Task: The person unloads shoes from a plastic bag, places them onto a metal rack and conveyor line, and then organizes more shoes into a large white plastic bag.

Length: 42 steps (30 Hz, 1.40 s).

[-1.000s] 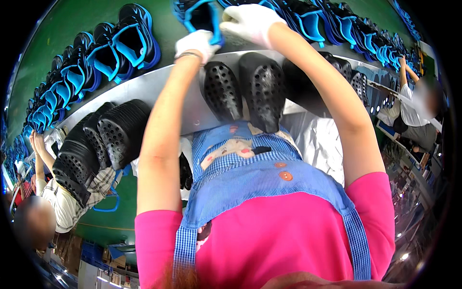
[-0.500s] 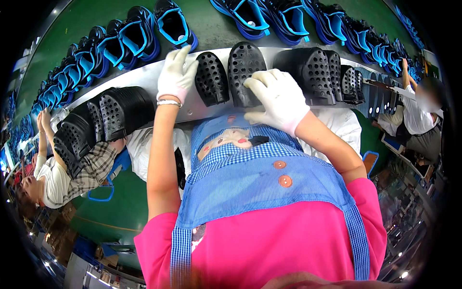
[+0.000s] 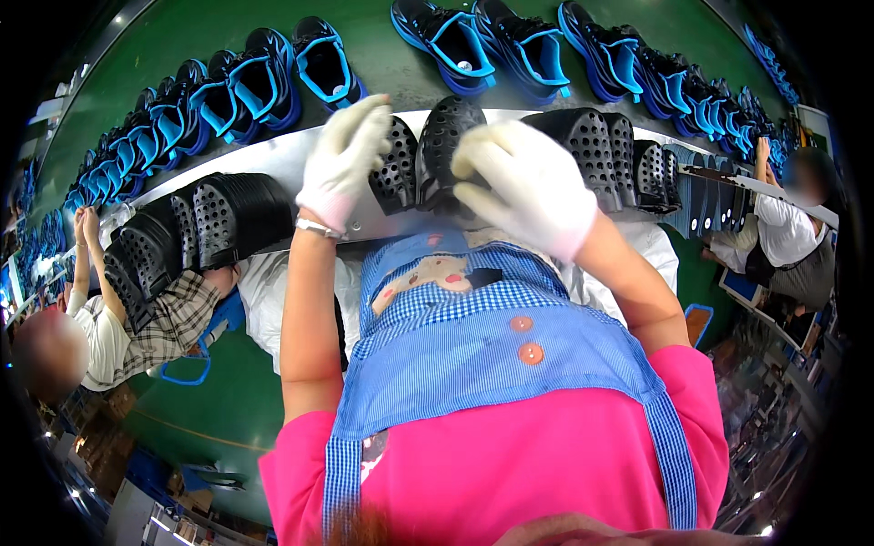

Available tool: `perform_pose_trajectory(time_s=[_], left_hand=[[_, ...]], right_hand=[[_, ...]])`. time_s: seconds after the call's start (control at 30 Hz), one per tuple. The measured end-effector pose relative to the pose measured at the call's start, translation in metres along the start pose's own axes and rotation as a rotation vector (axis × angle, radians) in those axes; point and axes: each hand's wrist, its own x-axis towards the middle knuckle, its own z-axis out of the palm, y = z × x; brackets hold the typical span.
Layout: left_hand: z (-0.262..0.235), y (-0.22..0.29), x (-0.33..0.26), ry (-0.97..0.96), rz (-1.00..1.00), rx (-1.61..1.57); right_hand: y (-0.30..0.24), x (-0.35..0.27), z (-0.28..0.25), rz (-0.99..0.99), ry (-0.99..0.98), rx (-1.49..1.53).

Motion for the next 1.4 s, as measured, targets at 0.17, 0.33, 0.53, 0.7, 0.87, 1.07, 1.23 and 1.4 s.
perform_pose_trajectory(time_s=[0.17, 0.33, 0.53, 0.7, 0.87, 1.07, 1.23, 1.4], left_hand=[[0.024, 0.003, 0.002, -0.264, 0.044, 0.358], [0.035, -0.019, 0.009, -0.361, -0.171, -0.080], [0.041, 0.016, 0.007, -0.299, -0.185, -0.339], [0.049, 0.027, 0.010, -0.394, -0.273, -1.058], [0.067, 0.043, 0.016, -0.292, -0.172, -1.194], [0.072, 0.042, 0.031, -0.234, -0.138, -1.223], [0.061, 0.034, 0.051, -0.470, -0.231, -1.274], [0.056, 0.019, 0.079, -0.477, -0.185, -1.027]], right_hand=[[0.018, -0.012, 0.024, 0.144, -0.134, -0.079], [0.027, -0.027, 0.032, 0.286, -0.131, -0.015], [0.027, -0.032, 0.018, 0.376, -0.022, 0.024], [0.004, -0.026, -0.013, 0.632, -0.024, 0.210], [-0.005, -0.017, -0.018, 0.704, -0.012, 0.108], [0.021, -0.006, -0.004, 0.653, 0.053, 0.171], [0.034, 0.009, -0.003, 0.553, 0.093, 0.127], [0.053, 0.028, -0.008, 0.550, -0.019, -0.060]])
